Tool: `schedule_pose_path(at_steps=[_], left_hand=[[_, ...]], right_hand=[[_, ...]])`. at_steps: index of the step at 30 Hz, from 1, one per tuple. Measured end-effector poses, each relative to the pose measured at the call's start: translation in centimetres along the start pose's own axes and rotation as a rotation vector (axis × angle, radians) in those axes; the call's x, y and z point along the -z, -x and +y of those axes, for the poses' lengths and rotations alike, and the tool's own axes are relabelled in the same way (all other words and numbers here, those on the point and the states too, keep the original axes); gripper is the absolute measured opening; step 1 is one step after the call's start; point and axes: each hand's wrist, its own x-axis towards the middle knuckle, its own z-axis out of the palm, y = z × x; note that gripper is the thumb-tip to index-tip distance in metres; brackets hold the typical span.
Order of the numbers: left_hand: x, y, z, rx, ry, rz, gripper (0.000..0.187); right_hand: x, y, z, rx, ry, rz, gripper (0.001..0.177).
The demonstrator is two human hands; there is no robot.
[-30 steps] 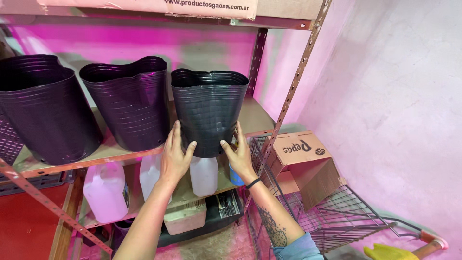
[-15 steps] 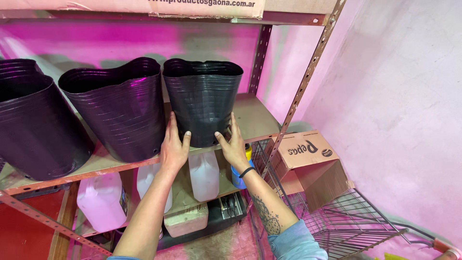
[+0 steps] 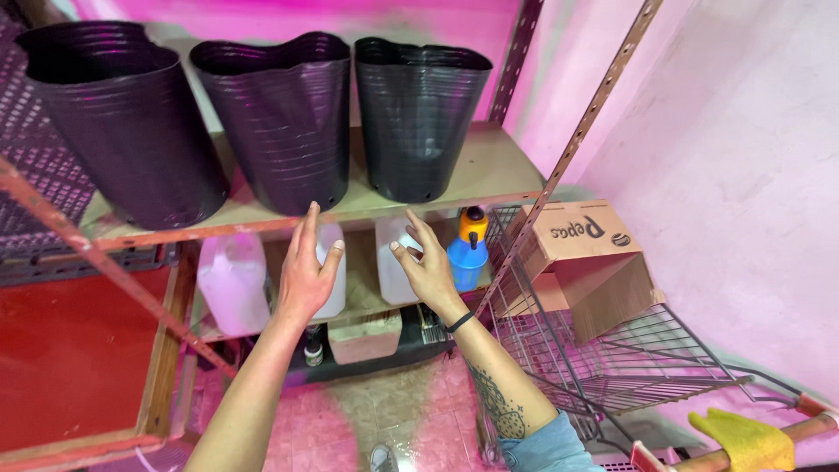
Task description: The person moves several white plastic jugs and a blue spray bottle from a red table onto a metal shelf. Then the person picks up multiple black plastic pots from the table and places them on the shelf. The person repeats this process, moving items back and forth between the table and the shelf.
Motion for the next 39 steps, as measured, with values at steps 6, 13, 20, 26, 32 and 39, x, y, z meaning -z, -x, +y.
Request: schedule_pose_path(at_steps=[6,13,20,26,32,39], left_hand=[[9.6,10.1,-4.7,0.157,0.051,0.068,0.086],[21.9,20.7,-9.0,0.38,0.062,0.204,0.075],[31.5,27.8,-15.2,0.467,0.083,0.387,0.072],[38.4,31.1,-23.0,0.535,0.04,0.488,0.07],[44.9,30.4,-34.1,0.681,0.139,0.596,0.066],[52.1,26.1,-46.1,0.856,0.269,0.651,0.064]], right_hand=[[-7.4,6.4,-2.5,0.027,-0.085,-0.272,0.068],[-19.8,10.3,-0.3,0.021,-0.287,-0.525,0.065],[-31.0,11.1,-2.5,-0.045,-0.301,-0.721,0.064],[-42.6,8.9,-2.1,-0.073,-0.33,-0.835,0.06],[-56.6,4.7,-3.0,-0.16,-0.259,-0.934,0.06],[-73.5,-0.9,-3.1,-0.297,-0.212,-0.938,0.057]])
